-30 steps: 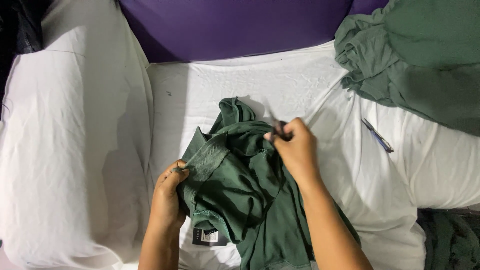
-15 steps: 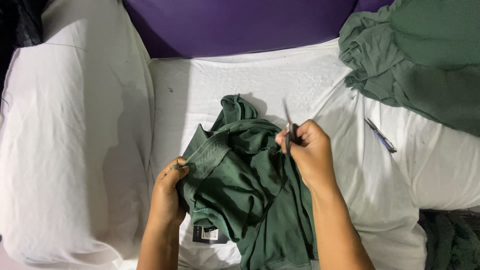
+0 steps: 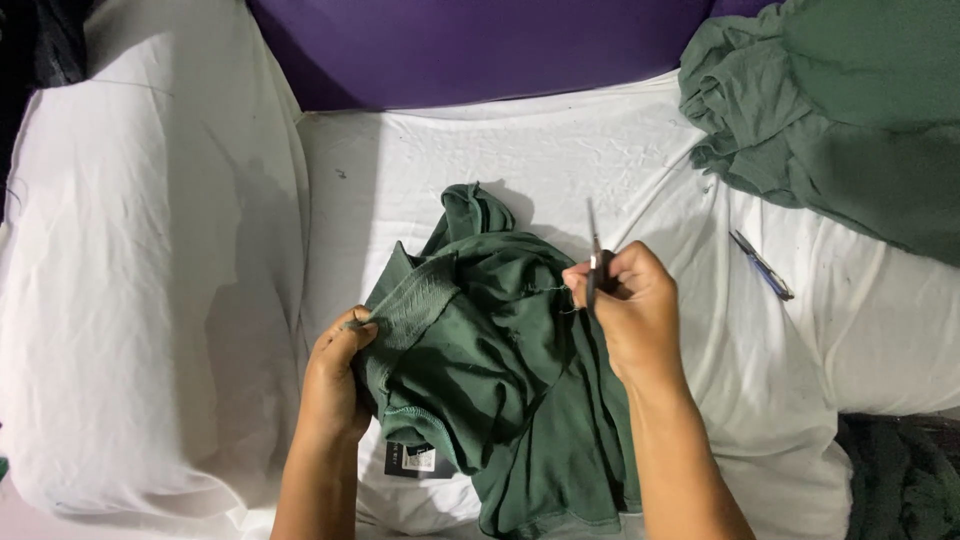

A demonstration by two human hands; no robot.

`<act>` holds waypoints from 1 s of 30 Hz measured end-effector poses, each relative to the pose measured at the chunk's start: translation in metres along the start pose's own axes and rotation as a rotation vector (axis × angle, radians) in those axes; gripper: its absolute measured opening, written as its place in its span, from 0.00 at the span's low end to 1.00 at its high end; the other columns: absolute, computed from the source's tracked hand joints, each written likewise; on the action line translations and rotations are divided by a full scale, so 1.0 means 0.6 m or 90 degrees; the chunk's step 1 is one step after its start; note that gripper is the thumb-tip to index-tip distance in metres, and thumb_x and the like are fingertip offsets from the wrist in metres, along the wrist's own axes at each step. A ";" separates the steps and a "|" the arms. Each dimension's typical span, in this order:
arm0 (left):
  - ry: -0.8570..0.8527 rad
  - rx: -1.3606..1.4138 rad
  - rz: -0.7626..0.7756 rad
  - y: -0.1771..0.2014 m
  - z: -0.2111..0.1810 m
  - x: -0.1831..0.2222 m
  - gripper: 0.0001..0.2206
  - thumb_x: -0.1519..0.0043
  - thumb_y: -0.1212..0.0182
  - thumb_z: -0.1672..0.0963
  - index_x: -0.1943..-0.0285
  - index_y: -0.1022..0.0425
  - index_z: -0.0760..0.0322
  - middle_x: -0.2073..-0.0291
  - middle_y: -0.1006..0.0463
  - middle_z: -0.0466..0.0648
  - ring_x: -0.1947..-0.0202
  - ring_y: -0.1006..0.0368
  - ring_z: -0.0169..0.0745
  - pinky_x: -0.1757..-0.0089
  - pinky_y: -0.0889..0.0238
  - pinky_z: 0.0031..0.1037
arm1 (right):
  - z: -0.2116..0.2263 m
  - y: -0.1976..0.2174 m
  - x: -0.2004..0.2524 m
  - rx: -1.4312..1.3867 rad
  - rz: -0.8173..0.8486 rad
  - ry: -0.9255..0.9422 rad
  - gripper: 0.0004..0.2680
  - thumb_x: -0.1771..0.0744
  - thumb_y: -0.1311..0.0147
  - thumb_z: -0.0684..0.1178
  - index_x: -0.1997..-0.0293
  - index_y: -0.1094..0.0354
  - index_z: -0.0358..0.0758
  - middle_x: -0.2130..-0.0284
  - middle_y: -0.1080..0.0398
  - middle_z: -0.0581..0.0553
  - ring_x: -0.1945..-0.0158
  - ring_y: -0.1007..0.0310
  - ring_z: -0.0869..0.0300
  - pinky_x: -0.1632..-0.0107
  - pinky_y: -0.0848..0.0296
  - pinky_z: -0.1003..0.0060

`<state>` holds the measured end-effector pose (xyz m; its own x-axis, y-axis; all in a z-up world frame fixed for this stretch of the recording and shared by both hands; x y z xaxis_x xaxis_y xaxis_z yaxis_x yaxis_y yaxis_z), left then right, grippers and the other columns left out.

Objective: Trimming excess threads from a green garment using scissors.

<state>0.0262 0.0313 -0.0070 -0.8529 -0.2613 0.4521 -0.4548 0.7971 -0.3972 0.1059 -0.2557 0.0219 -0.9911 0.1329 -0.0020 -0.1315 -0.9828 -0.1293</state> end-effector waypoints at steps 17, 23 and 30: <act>-0.031 0.122 -0.008 -0.006 0.012 0.003 0.06 0.45 0.52 0.57 0.74 0.42 0.57 0.79 0.44 0.41 0.80 0.48 0.35 0.76 0.53 0.26 | 0.143 0.075 0.223 0.200 0.620 -0.191 0.04 0.39 0.30 0.45 0.73 0.22 0.42 0.74 0.18 0.47 0.71 0.23 0.64 0.62 0.28 0.70; -0.038 0.114 -0.007 -0.004 0.010 0.008 0.06 0.46 0.51 0.58 0.75 0.42 0.57 0.80 0.44 0.41 0.80 0.48 0.35 0.75 0.54 0.27 | 0.068 0.107 0.230 0.019 0.552 -0.172 0.08 0.36 0.43 0.40 0.73 0.40 0.39 0.71 0.20 0.36 0.76 0.27 0.58 0.73 0.28 0.66; -0.018 0.159 -0.007 -0.013 0.008 0.014 0.04 0.45 0.51 0.58 0.72 0.39 0.57 0.76 0.40 0.44 0.76 0.42 0.38 0.71 0.47 0.29 | -0.002 0.037 0.154 0.281 0.195 0.203 0.13 0.39 0.32 0.38 0.67 0.41 0.38 0.58 0.21 0.43 0.51 0.18 0.58 0.50 0.20 0.70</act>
<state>0.0215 0.0201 -0.0041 -0.8530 -0.2873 0.4358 -0.5101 0.6357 -0.5793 0.0115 -0.2649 0.0179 -0.9395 -0.1985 -0.2790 0.0946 -0.9336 0.3455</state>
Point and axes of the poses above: each hand's wrist, its own x-axis away from the middle knuckle, its own y-axis out of the back of the hand, z = x × y, the point moved 2 cm from there along -x, towards the middle knuckle
